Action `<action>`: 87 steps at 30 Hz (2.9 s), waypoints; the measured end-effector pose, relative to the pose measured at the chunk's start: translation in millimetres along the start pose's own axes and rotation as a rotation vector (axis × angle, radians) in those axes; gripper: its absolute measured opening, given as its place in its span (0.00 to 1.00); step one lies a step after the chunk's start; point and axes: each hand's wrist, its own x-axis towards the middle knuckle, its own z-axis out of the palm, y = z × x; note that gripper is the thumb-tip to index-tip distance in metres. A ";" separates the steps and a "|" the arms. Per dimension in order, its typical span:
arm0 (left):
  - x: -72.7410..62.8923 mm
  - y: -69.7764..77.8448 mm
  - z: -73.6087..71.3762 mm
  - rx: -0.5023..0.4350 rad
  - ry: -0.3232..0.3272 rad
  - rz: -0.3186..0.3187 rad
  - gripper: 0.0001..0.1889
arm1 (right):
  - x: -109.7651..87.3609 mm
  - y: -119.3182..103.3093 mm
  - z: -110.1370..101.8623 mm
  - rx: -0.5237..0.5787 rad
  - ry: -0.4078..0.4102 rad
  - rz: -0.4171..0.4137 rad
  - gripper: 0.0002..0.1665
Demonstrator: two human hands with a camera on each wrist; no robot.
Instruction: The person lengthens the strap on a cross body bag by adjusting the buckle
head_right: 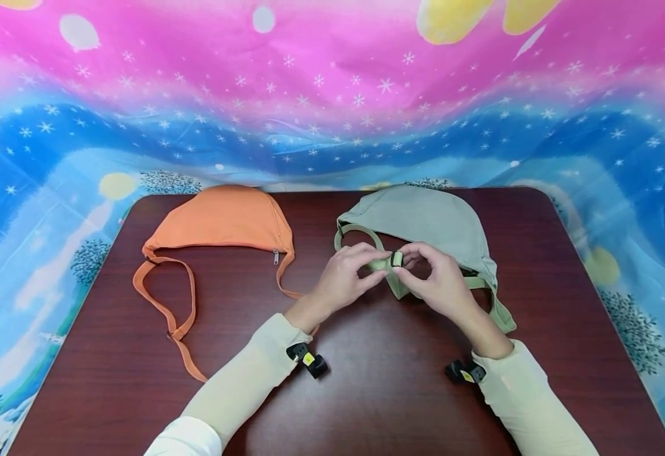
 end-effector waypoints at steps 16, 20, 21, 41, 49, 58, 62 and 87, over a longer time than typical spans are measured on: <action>-1.1 -1.1 1.7 -0.038 0.031 -0.008 0.18 | -1.7 5.4 3.3 0.004 -0.028 0.039 0.17; -2.0 -3.0 2.8 -0.032 0.043 -0.024 0.20 | -2.8 6.7 2.6 0.055 -0.017 0.059 0.18; -2.2 -3.6 2.9 -0.025 0.049 -0.028 0.20 | -2.8 6.7 2.2 0.058 -0.011 0.061 0.18; 1.9 1.8 -0.8 -0.032 0.046 -0.031 0.17 | -0.3 2.5 4.7 0.079 -0.033 0.061 0.18; -0.8 -2.9 -0.5 -0.013 0.039 -0.059 0.24 | 0.7 1.4 6.1 0.074 -0.014 0.049 0.17; -1.8 -7.9 -3.3 0.056 0.090 -0.087 0.22 | 1.7 1.5 2.0 0.085 0.057 0.053 0.17; -1.9 -8.0 -4.2 0.063 0.112 -0.070 0.19 | 1.7 2.1 1.1 0.109 0.059 0.064 0.16; -1.2 -10.8 -5.1 0.007 -0.007 -0.126 0.24 | 7.8 8.0 15.6 0.119 -0.055 0.118 0.18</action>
